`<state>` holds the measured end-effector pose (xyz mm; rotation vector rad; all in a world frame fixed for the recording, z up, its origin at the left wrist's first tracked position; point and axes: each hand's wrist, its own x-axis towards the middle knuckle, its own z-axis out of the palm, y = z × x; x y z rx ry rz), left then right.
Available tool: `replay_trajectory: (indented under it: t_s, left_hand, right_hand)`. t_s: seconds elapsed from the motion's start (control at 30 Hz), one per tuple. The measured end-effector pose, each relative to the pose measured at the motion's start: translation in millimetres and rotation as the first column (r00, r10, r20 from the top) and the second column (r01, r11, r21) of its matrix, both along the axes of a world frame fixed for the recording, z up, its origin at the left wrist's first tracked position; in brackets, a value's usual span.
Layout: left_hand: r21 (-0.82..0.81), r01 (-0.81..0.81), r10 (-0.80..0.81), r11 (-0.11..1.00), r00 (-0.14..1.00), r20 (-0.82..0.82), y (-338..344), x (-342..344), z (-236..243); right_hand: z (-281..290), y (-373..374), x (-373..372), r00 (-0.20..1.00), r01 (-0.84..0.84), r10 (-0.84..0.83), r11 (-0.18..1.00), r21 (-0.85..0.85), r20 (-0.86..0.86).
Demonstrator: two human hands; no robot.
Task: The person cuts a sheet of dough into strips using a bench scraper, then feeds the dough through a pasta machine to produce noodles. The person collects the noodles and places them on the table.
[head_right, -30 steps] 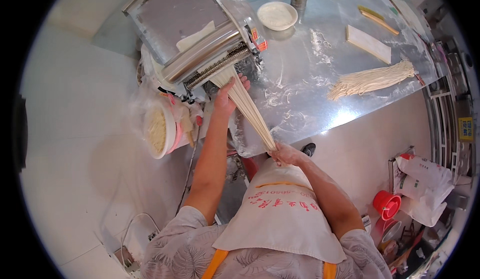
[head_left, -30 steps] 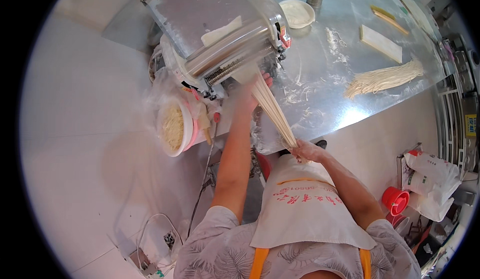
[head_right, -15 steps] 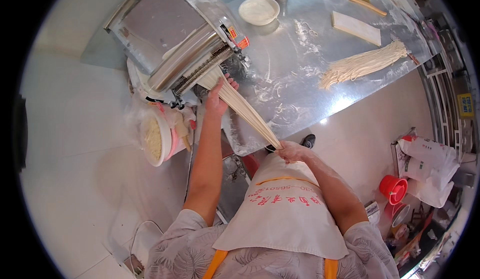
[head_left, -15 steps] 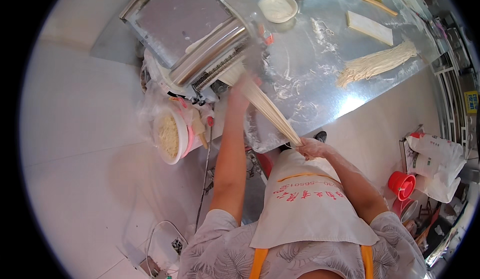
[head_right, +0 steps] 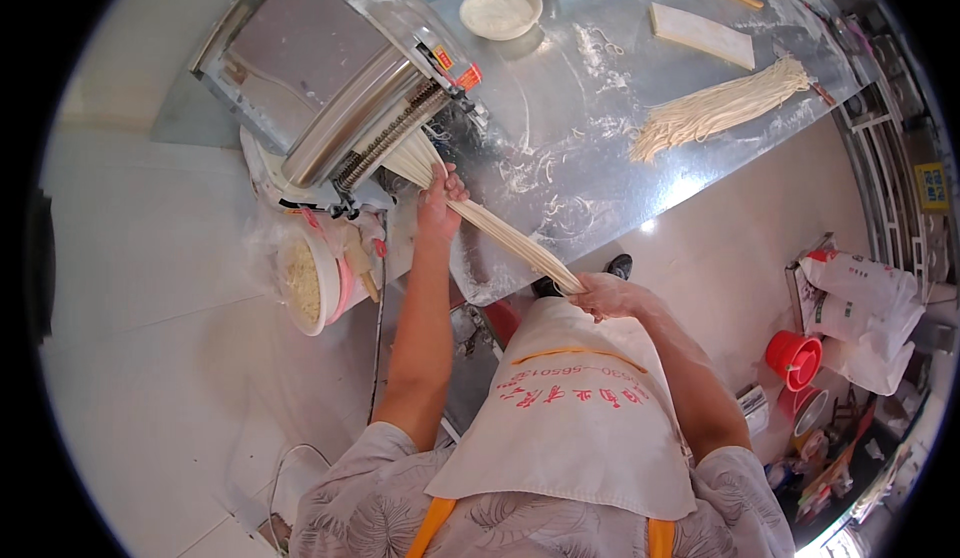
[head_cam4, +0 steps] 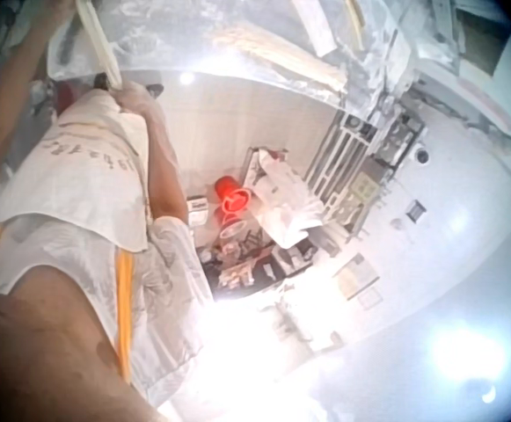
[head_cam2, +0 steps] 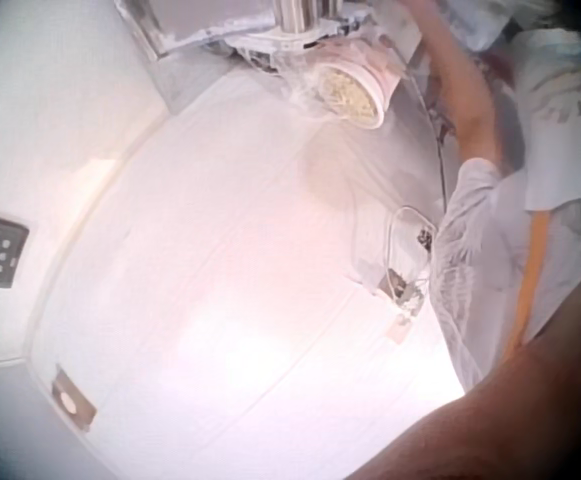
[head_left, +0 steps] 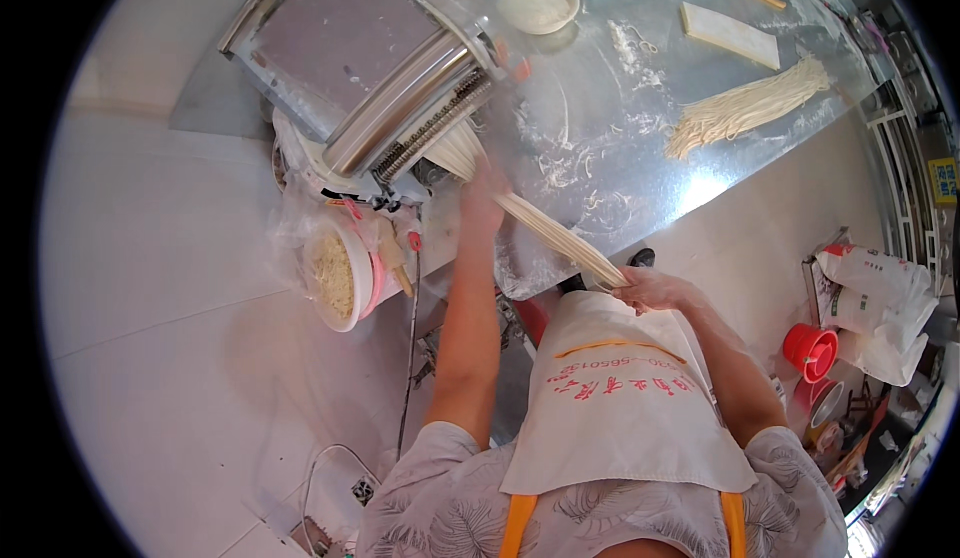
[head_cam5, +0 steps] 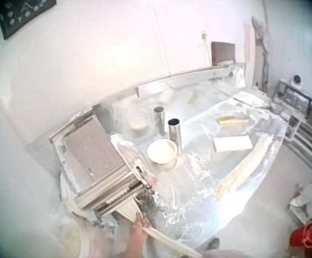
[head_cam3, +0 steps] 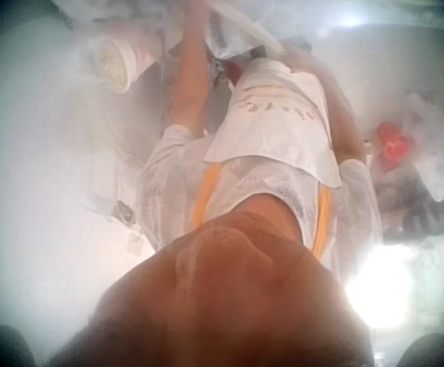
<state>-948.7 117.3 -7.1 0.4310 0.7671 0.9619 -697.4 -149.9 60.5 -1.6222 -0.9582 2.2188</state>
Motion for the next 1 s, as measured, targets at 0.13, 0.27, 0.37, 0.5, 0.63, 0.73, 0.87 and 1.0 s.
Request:
replay_trajectory:
  t_s: [0.13, 0.27, 0.37, 0.5, 0.63, 0.73, 0.87, 1.0]
  left_hand:
    - [0.011, 0.002, -0.002, 1.000, 1.000, -0.004, -12.3, 2.1, -0.3]
    - [-0.020, 0.004, -0.003, 1.000, 1.000, 0.020, -24.9, 11.2, 3.6]
    - [-0.045, 0.017, -0.014, 0.999, 0.997, 0.072, -32.2, 11.2, 1.1]
    - [-0.125, 0.006, -0.003, 0.992, 1.000, 0.020, -43.4, 14.5, 1.1]
    - [-0.121, 0.041, -0.034, 0.992, 0.997, 0.063, -55.1, 13.8, 1.4]
    - [-0.147, 0.044, -0.031, 0.988, 0.996, 0.089, -64.6, 14.4, 0.0]
    - [-0.174, 0.055, -0.034, 0.983, 0.992, 0.121, -77.0, 15.0, -1.3]
    - [-0.203, 0.054, -0.027, 0.978, 0.990, 0.135, -91.9, 20.7, 7.4]
  right_hand:
    - [40.3, 1.9, 11.0, 0.996, -0.070, 0.066, 0.995, 0.076, 0.057]
    - [58.7, -1.3, 22.4, 0.997, -0.061, 0.057, 0.993, 0.101, 0.046]
    - [65.2, -2.8, 25.5, 0.999, -0.044, 0.043, 0.992, 0.116, 0.015]
    - [77.6, -2.6, 27.1, 0.998, -0.052, 0.049, 0.992, 0.119, 0.028]
    - [99.3, 3.4, 24.4, 0.999, -0.035, 0.039, 0.993, 0.112, -0.034]
    - [114.6, 7.1, 22.4, 0.993, -0.014, 0.026, 0.994, 0.110, -0.114]
    - [138.1, 17.1, 19.4, 0.981, -0.010, 0.034, 0.992, 0.123, -0.192]
    - [148.6, 20.6, 17.4, 0.975, 0.031, -0.006, 0.994, 0.108, -0.224]
